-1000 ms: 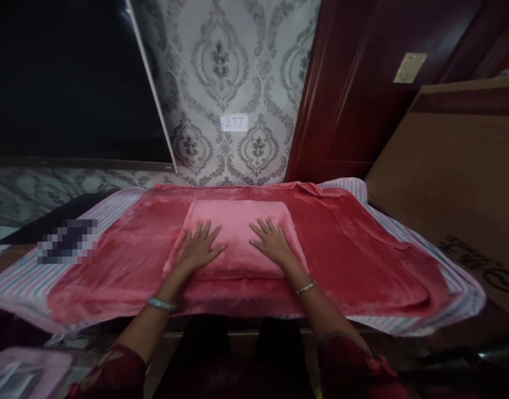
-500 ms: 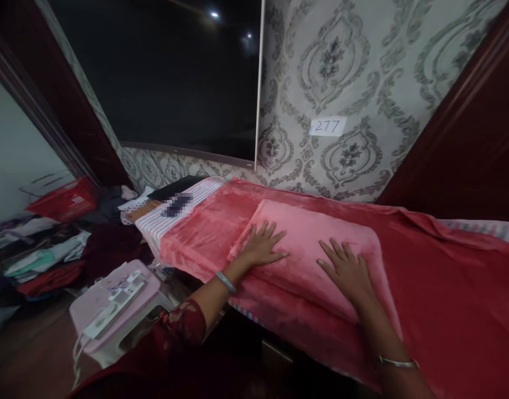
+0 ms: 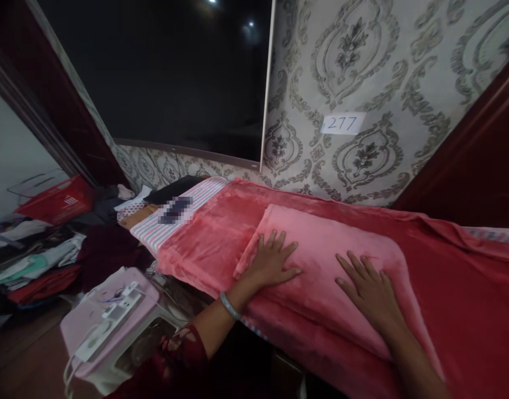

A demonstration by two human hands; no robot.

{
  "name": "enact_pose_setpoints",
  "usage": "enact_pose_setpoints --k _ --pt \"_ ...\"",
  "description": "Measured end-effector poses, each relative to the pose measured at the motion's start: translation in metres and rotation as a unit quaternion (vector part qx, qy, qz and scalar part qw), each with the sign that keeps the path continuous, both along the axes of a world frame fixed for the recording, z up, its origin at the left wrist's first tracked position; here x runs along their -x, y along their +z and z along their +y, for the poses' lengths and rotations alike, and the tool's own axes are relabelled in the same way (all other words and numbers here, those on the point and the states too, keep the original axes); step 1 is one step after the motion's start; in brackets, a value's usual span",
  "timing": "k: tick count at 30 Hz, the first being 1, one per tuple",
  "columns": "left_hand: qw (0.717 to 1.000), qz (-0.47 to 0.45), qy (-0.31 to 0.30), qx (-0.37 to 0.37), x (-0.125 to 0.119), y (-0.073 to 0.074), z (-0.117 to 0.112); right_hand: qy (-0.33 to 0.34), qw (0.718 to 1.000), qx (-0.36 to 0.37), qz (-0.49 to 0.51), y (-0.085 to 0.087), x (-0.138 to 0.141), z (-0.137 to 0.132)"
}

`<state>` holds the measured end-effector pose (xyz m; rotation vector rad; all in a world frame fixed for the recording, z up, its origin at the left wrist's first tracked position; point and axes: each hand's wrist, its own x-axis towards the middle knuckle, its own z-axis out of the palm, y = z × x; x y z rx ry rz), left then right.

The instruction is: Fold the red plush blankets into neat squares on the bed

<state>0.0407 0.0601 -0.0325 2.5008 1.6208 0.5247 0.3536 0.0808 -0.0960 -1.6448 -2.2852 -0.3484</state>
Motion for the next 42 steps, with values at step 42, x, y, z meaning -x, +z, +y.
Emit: enact_pose_setpoints --k 42 --pt "0.998 0.014 0.05 -0.029 0.008 0.008 0.02 -0.015 0.987 0.125 0.101 0.054 0.032 -0.023"
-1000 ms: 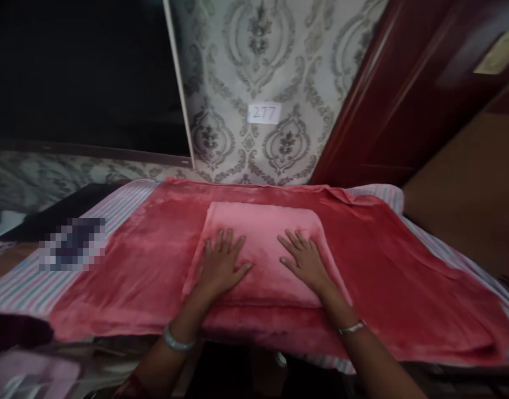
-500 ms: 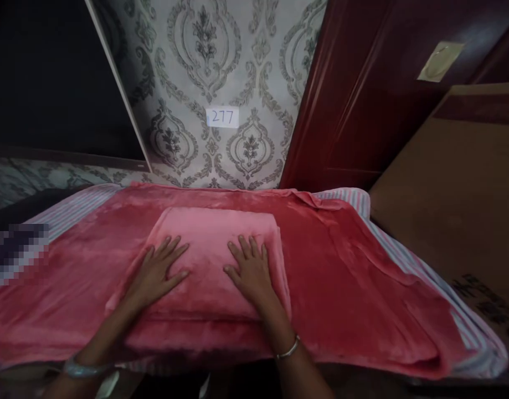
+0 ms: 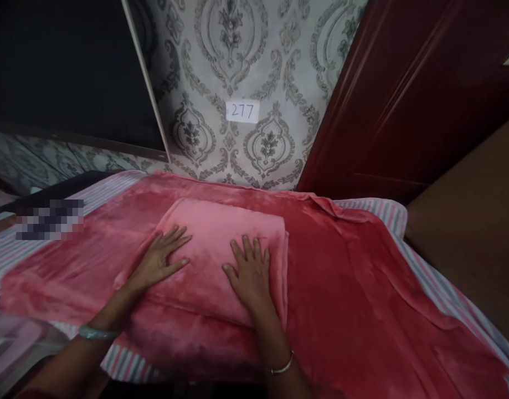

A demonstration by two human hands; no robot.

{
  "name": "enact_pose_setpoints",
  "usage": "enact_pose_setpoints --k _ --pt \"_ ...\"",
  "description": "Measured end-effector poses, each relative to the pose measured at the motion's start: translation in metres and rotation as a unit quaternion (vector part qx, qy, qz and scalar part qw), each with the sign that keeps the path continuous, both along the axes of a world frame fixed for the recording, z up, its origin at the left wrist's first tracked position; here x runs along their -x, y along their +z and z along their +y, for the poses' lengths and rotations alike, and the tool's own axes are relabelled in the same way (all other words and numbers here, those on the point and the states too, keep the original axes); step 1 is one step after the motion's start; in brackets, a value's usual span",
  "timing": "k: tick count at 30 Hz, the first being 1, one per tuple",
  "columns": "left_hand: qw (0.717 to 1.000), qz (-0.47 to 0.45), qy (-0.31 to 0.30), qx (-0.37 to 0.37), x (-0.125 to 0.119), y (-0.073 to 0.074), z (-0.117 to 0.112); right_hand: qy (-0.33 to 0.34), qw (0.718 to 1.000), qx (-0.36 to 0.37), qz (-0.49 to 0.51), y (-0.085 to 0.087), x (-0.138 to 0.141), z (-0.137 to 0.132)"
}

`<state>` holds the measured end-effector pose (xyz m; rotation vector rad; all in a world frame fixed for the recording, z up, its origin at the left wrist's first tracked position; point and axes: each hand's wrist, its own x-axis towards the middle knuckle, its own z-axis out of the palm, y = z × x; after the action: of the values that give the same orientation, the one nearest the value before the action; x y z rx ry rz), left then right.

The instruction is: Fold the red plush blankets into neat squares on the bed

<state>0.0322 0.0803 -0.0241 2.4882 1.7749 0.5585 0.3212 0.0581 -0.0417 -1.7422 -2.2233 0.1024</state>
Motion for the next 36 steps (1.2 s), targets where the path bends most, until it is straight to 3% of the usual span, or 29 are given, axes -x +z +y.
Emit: enact_pose_setpoints --k 11,23,31,33,36 --pt "0.997 0.08 -0.002 0.019 -0.007 0.01 0.0 -0.024 0.999 0.017 -0.024 0.012 0.004 0.002" --pt "0.995 0.1 -0.019 0.017 -0.007 0.016 -0.001 -0.019 0.996 0.071 -0.052 0.031 -0.001 -0.009" --pt "0.995 0.066 -0.042 0.055 -0.006 0.021 0.004 -0.038 0.997 0.055 -0.043 0.023 -0.026 -0.026" --pt "0.998 0.023 -0.04 0.036 0.006 0.023 0.007 -0.058 0.998 0.024 -0.018 0.015 -0.041 -0.029" --pt "0.997 -0.072 0.024 -0.03 0.037 0.021 0.008 -0.124 0.99 -0.041 0.06 -0.004 -0.067 -0.037"
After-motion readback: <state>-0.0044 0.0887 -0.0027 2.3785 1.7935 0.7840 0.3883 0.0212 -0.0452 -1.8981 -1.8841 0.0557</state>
